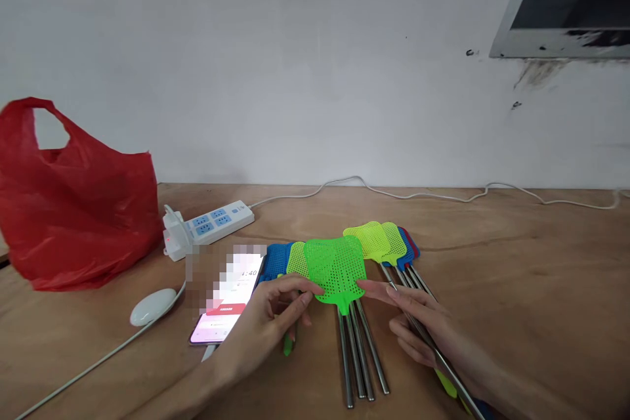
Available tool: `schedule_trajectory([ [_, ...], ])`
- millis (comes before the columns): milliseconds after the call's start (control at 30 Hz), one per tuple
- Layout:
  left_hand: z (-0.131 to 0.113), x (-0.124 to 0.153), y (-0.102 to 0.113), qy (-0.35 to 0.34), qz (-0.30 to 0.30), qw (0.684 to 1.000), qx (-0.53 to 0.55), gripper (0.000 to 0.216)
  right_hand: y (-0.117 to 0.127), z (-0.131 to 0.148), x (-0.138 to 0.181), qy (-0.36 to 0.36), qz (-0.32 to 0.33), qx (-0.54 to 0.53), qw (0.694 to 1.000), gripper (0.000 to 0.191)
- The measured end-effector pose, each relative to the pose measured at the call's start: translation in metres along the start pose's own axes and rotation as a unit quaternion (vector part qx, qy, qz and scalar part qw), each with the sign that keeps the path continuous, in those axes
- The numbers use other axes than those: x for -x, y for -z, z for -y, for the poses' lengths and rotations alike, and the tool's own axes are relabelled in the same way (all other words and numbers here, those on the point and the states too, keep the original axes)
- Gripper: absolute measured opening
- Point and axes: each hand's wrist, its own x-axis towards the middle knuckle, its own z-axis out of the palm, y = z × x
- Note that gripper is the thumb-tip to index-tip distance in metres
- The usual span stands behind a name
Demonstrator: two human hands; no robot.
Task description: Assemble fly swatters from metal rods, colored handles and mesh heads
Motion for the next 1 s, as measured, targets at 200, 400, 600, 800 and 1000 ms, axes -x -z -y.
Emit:
schedule_trajectory([
  [200, 0.005, -0.01, 0.014, -0.024, -0.084, 0.995, -0.05, 0.036, -0.001, 0.007, -0.001, 0.044, -0.071, -0.02, 0.996, 0.041],
  [400, 0.019, -0.015, 0.021, -0.093, -0.119, 0.944, -0.295, 0.03, 0.0, 0.006, -0.002, 0.043, -0.109, -0.064, 0.991, 0.038],
  [600, 0.018, -0.01, 0.019, -0.105, -0.103, 0.837, -0.527, 0.032, 0.002, 0.006, -0.004, 0.066, -0.137, -0.079, 0.985, 0.05],
  [800, 0.014, -0.006, 0.015, -0.184, -0.083, 0.821, -0.535, 0.03, 0.006, 0.002, -0.008, 0.096, -0.161, -0.012, 0.982, 0.05],
  [1000, 0.01, -0.002, 0.009, -0.201, 0.01, 0.837, -0.509, 0.036, 0.012, -0.003, -0.012, 0.117, -0.161, 0.079, 0.977, 0.048],
])
